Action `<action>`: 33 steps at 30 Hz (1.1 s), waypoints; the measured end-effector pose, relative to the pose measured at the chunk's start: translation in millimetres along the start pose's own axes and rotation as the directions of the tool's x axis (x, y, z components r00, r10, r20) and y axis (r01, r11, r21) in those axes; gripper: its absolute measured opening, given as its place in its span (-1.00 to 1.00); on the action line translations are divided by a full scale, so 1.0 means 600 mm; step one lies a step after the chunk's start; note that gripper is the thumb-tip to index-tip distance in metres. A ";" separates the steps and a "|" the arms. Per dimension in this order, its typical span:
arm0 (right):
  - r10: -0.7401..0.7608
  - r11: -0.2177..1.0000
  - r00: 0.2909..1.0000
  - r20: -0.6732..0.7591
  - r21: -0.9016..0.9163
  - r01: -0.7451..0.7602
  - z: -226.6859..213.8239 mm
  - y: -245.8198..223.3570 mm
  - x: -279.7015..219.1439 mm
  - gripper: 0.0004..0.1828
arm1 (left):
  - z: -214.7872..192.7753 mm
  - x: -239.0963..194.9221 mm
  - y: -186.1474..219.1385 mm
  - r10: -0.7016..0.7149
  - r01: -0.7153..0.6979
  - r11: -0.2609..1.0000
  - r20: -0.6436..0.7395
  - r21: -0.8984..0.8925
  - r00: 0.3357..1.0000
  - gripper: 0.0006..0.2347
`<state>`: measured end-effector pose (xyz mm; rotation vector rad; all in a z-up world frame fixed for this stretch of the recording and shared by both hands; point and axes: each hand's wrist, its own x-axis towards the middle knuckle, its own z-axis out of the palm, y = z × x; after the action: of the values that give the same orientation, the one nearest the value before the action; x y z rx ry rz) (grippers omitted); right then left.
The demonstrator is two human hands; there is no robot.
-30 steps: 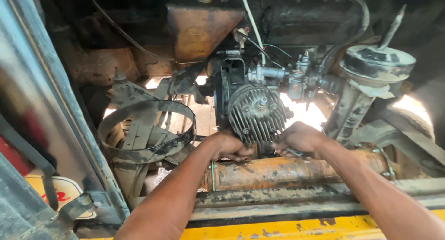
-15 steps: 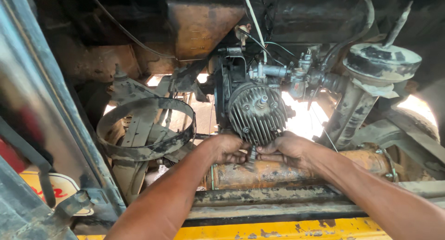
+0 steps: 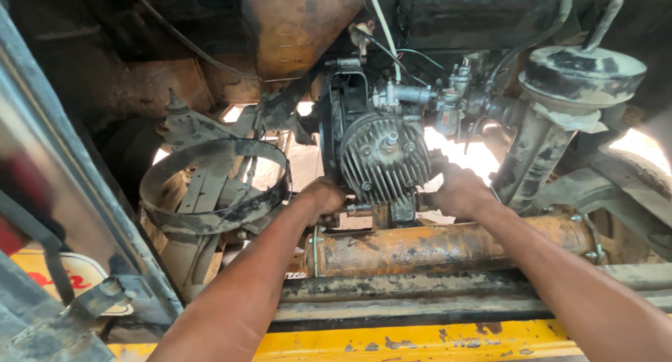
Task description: The person is working on a vehicle engine, using a wrench to tighten bolts on the engine block. They then reach into a green basin to select additional tools and parts.
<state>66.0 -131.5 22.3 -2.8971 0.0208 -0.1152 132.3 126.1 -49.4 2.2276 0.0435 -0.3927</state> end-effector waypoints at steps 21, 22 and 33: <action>0.064 0.998 0.989 0.135 -0.018 -0.062 0.000 -0.018 0.003 -0.31 | -0.010 0.011 0.026 0.151 -0.187 0.861 0.114 0.473 0.982 -0.62; 0.064 0.998 0.990 0.127 -0.023 -0.061 0.000 -0.016 0.005 -0.31 | -0.010 0.011 0.024 0.195 -0.205 0.838 0.073 0.506 0.978 -0.61; 0.054 0.998 0.994 0.095 -0.025 -0.051 0.001 -0.007 0.014 -0.23 | 0.011 0.034 -0.012 0.332 -0.214 0.680 -0.034 0.702 0.943 -0.72</action>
<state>74.6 -127.4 23.1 -2.9179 0.0818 0.0333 148.6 123.8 -64.7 2.9510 -0.4242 -0.0473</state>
